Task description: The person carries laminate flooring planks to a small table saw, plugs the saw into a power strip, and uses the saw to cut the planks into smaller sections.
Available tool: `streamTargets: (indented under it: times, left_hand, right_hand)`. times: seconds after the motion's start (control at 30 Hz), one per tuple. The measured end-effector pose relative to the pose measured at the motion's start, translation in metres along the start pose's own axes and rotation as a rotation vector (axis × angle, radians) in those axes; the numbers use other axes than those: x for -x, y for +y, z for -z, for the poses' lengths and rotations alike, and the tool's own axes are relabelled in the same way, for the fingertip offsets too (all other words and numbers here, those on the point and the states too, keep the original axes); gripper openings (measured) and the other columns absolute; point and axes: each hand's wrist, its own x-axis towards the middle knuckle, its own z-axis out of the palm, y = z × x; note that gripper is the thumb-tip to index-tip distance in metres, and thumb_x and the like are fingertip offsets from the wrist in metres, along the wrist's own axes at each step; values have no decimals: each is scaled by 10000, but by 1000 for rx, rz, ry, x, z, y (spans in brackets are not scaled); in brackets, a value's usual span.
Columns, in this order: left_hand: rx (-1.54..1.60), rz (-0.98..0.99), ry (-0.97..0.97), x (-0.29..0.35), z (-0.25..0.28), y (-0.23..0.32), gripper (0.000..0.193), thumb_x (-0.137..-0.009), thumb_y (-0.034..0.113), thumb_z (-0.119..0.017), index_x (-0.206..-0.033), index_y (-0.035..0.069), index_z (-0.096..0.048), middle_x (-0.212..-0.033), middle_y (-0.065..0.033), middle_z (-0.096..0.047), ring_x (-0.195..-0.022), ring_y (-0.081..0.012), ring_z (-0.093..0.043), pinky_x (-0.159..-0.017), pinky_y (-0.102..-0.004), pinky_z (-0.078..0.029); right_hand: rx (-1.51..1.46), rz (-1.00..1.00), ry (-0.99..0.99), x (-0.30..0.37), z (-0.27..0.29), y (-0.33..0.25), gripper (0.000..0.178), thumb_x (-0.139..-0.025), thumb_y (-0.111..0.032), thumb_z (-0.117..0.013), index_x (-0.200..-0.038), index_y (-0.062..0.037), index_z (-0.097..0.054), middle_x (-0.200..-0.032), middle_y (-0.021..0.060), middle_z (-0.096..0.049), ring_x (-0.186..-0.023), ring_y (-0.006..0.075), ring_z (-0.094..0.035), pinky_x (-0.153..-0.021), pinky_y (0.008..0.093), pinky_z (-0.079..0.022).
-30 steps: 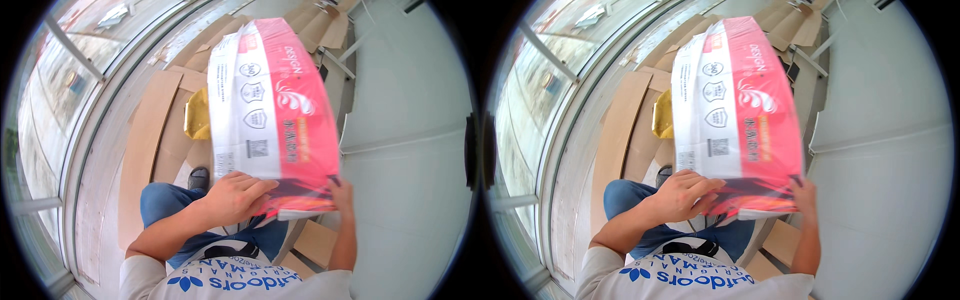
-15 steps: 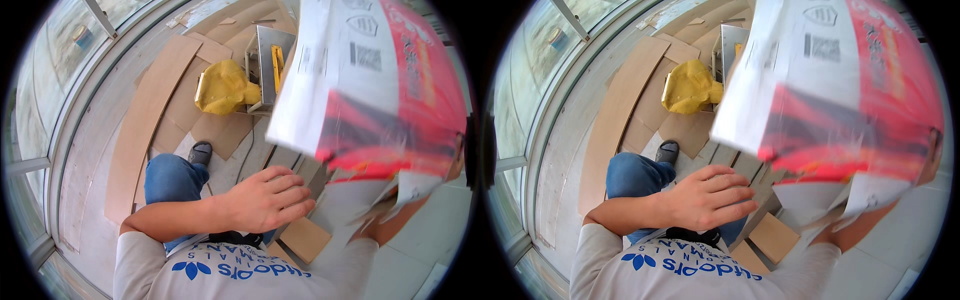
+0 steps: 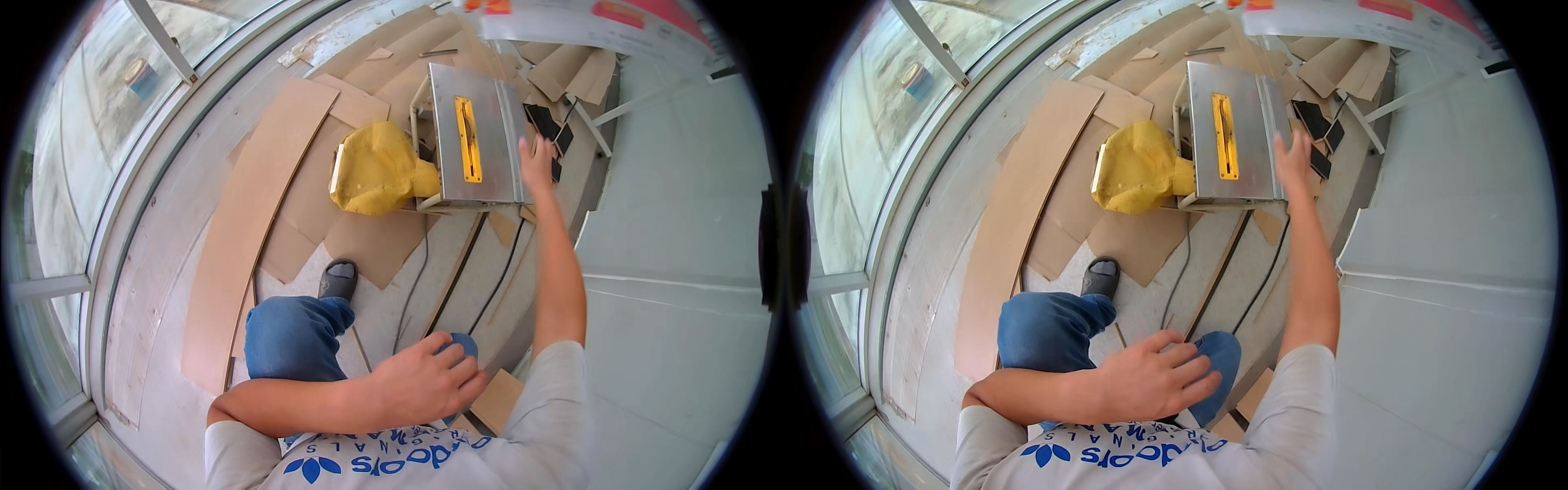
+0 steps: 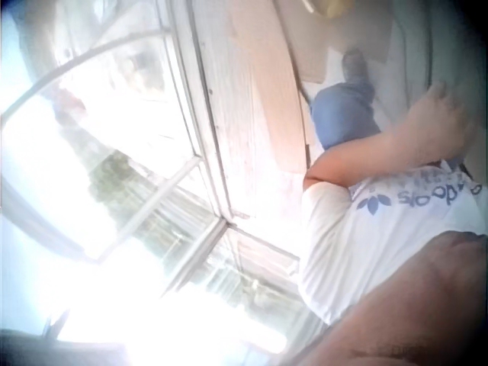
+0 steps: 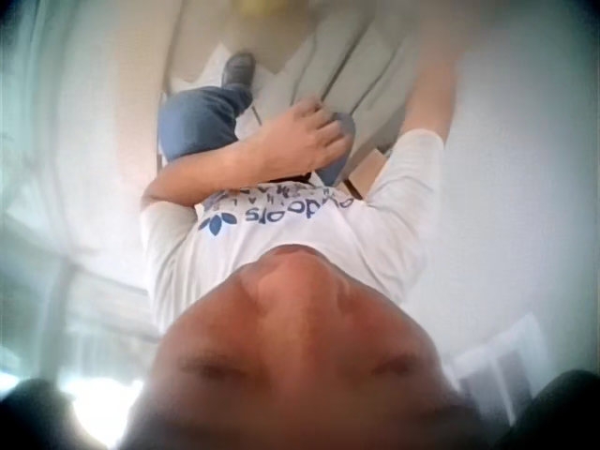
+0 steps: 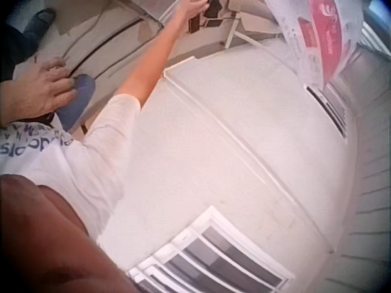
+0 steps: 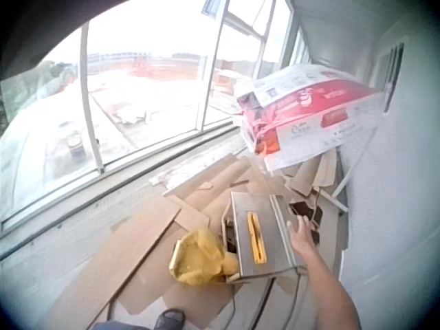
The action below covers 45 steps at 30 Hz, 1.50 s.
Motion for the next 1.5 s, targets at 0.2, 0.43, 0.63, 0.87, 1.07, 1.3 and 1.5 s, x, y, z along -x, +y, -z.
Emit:
streamTargets:
  times: [0.2, 0.43, 0.63, 0.87, 1.07, 1.3, 1.5]
  left_hand:
    - [229, 60, 235, -12, 48, -70, 298, -791, 97, -628, -1089, 99, -615, -890, -50, -627, -813, -216, -620, -728, -323, -493]
    - [474, 296, 423, -67, 28, -208, 235, -850, 43, -552, -1083, 41, -583, -948, -135, -637, -908, -341, -610, -790, -413, -488]
    - [432, 809, 487, -132, -56, -368, 373, -899, 187, -536, -1200, -33, -516, -1160, -259, -559, -1130, -376, -522, -969, -419, -421]
    - [1315, 1108, 490, -169, -145, -481, 418, -976, 349, -428, -1182, 5, -549, -1034, -119, -607, -939, -223, -581, -801, -353, -458]
    - [1811, 979, 623, -192, -111, -456, 450, -1009, 350, -345, -1210, 1, -547, -1090, -100, -611, -887, -209, -559, -807, -351, -452]
    - [1792, 973, 764, -206, -138, -467, 455, -1016, 406, -359, -1181, 21, -535, -1017, -111, -622, -858, -253, -604, -739, -396, -506]
    - [1886, 1040, 811, -181, -101, -447, 566, -1015, 424, -348, -1384, -5, -368, -1370, -229, -460, -1259, -398, -452, -1030, -588, -375]
  right_hand:
    - [-123, -284, 29, 83, -33, 93, 566, -956, -379, -508, -1298, 71, -473, -1335, 242, -477, -1198, 370, -498, -980, 428, -408]
    - [-26, -261, -16, 62, -51, 86, 492, -972, -327, -487, -1299, 40, -460, -1262, 227, -536, -1173, 352, -514, -993, 409, -400]
    - [223, -201, 144, 74, -78, 102, 514, -966, -279, -459, -1381, 11, -369, -1381, 246, -429, -1282, 410, -390, -1074, 486, -279]
    - [229, -164, 80, 68, -72, 90, 501, -977, -264, -442, -1388, 11, -363, -1367, 252, -439, -1265, 413, -404, -1072, 484, -289]
    - [160, -214, -25, 72, -61, 108, 537, -961, -281, -482, -1384, 30, -364, -1303, 242, -491, -1226, 391, -445, -1039, 456, -333]
    - [-70, -400, -110, 43, -57, 122, 505, -952, -361, -532, -1252, 40, -476, -1016, 164, -588, -956, 263, -565, -853, 375, -446]
    - [-415, -642, -330, 9, -29, 70, 447, -904, -442, -600, -938, 2, -633, -797, 50, -616, -695, 149, -564, -619, 297, -459]
